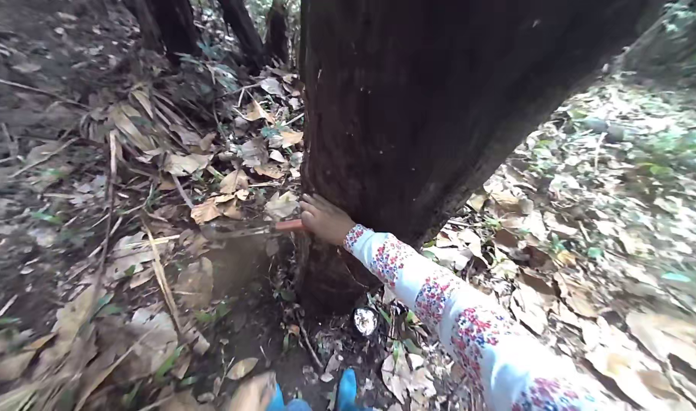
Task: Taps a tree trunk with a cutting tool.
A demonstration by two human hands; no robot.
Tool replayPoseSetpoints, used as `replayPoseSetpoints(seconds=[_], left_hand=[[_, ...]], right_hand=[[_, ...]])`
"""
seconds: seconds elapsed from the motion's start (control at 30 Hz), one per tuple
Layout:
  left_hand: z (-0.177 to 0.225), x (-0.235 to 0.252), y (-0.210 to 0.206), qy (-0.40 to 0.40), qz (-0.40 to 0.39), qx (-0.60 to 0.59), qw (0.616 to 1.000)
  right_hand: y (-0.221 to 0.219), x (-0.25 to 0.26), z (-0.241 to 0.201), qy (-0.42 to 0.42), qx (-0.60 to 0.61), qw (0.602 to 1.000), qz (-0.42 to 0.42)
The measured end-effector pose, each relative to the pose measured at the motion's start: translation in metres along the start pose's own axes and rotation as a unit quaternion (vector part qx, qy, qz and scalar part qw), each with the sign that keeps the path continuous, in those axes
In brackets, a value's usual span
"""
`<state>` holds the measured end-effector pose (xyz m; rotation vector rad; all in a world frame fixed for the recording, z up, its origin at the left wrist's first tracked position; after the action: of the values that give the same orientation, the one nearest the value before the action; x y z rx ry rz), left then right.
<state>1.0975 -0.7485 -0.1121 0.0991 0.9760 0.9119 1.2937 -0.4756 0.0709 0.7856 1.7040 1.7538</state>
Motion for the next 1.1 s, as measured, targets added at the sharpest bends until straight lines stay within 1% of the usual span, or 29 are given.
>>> replayPoseSetpoints(seconds=[0.03, 0.07, 0.13, 0.17, 0.2, 0.23, 0.27, 0.3, 0.37, 0.43, 0.47, 0.57, 0.63, 0.67, 0.73, 0.77, 0.83, 0.87, 0.9, 0.97, 1.03, 1.07, 1.1], left_hand=[[0.013, 0.010, 0.014, -0.038, 0.058, -0.035, 0.997], [0.035, 0.020, 0.034, -0.086, 0.119, -0.071, 0.987], [0.099, 0.036, 0.081, -0.196, 0.242, -0.121, 0.943], [0.135, 0.044, 0.105, -0.242, 0.288, -0.137, 0.917], [0.170, 0.051, 0.127, -0.290, 0.334, -0.143, 0.885], [0.201, 0.060, 0.146, -0.336, 0.380, -0.144, 0.850], [0.226, 0.072, 0.160, -0.374, 0.425, -0.141, 0.812], [0.244, 0.088, 0.171, -0.400, 0.465, -0.141, 0.777], [0.266, 0.121, 0.182, -0.394, 0.495, -0.166, 0.756], [0.282, 0.135, 0.184, -0.371, 0.495, -0.175, 0.766], [0.285, 0.138, 0.183, -0.376, 0.509, -0.172, 0.755], [0.286, 0.144, 0.178, -0.428, 0.578, -0.138, 0.681], [0.286, 0.143, 0.176, -0.441, 0.611, -0.111, 0.647], [0.286, 0.144, 0.176, -0.440, 0.618, -0.098, 0.644], [0.288, 0.145, 0.177, -0.430, 0.615, -0.073, 0.657], [0.290, 0.145, 0.179, -0.417, 0.604, -0.060, 0.676], [0.297, 0.144, 0.184, -0.382, 0.563, -0.053, 0.731], [0.298, 0.142, 0.186, -0.369, 0.544, -0.068, 0.751], [0.297, 0.140, 0.186, -0.368, 0.527, -0.109, 0.758], [0.290, 0.131, 0.185, -0.411, 0.487, -0.252, 0.728], [0.285, 0.120, 0.180, -0.437, 0.413, -0.387, 0.699], [0.284, 0.116, 0.176, -0.444, 0.381, -0.424, 0.691], [0.284, 0.113, 0.171, -0.442, 0.355, -0.433, 0.701]], right_hand=[[0.001, -0.004, -0.002, -0.016, 0.015, 1.000, -0.011], [0.004, -0.014, -0.005, -0.047, 0.050, 0.997, -0.031], [0.004, -0.050, -0.013, -0.113, 0.146, 0.979, -0.081], [0.002, -0.072, -0.015, -0.144, 0.196, 0.967, -0.074], [-0.002, -0.095, -0.017, -0.164, 0.236, 0.957, -0.041], [-0.008, -0.117, -0.019, -0.177, 0.269, 0.947, 0.009], [-0.015, -0.138, -0.021, -0.183, 0.298, 0.935, 0.059], [-0.022, -0.157, -0.023, -0.191, 0.327, 0.921, 0.090], [-0.033, -0.191, -0.025, -0.213, 0.353, 0.902, 0.131], [-0.038, -0.219, -0.023, -0.234, 0.352, 0.893, 0.157], [-0.040, -0.231, -0.020, -0.244, 0.345, 0.891, 0.163], [-0.044, -0.261, -0.009, -0.269, 0.313, 0.893, 0.181], [-0.047, -0.273, -0.003, -0.270, 0.291, 0.893, 0.210], [-0.048, -0.277, 0.000, -0.268, 0.291, 0.892, 0.219], [-0.048, -0.280, 0.003, -0.268, 0.291, 0.890, 0.226], [-0.047, -0.279, 0.005, -0.269, 0.292, 0.889, 0.226], [-0.045, -0.274, 0.007, -0.265, 0.295, 0.890, 0.224], [-0.044, -0.270, 0.008, -0.261, 0.297, 0.891, 0.224], [-0.041, -0.266, 0.009, -0.257, 0.298, 0.892, 0.223], [-0.034, -0.257, 0.011, -0.246, 0.296, 0.895, 0.228], [-0.028, -0.245, 0.012, -0.226, 0.289, 0.899, 0.240], [-0.025, -0.239, 0.013, -0.216, 0.283, 0.902, 0.244], [-0.022, -0.231, 0.014, -0.210, 0.276, 0.906, 0.241]])
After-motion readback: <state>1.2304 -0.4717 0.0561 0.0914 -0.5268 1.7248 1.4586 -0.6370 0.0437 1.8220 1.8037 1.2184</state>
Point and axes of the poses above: each hand's wrist, its own x-axis towards the middle knuckle, its own y-axis out of the back of the hand, z = x × y, the point moved 7 cm from there along x, towards the middle knuckle, and after that the axes turned 11 degrees about -x, right-handed, at the moved point
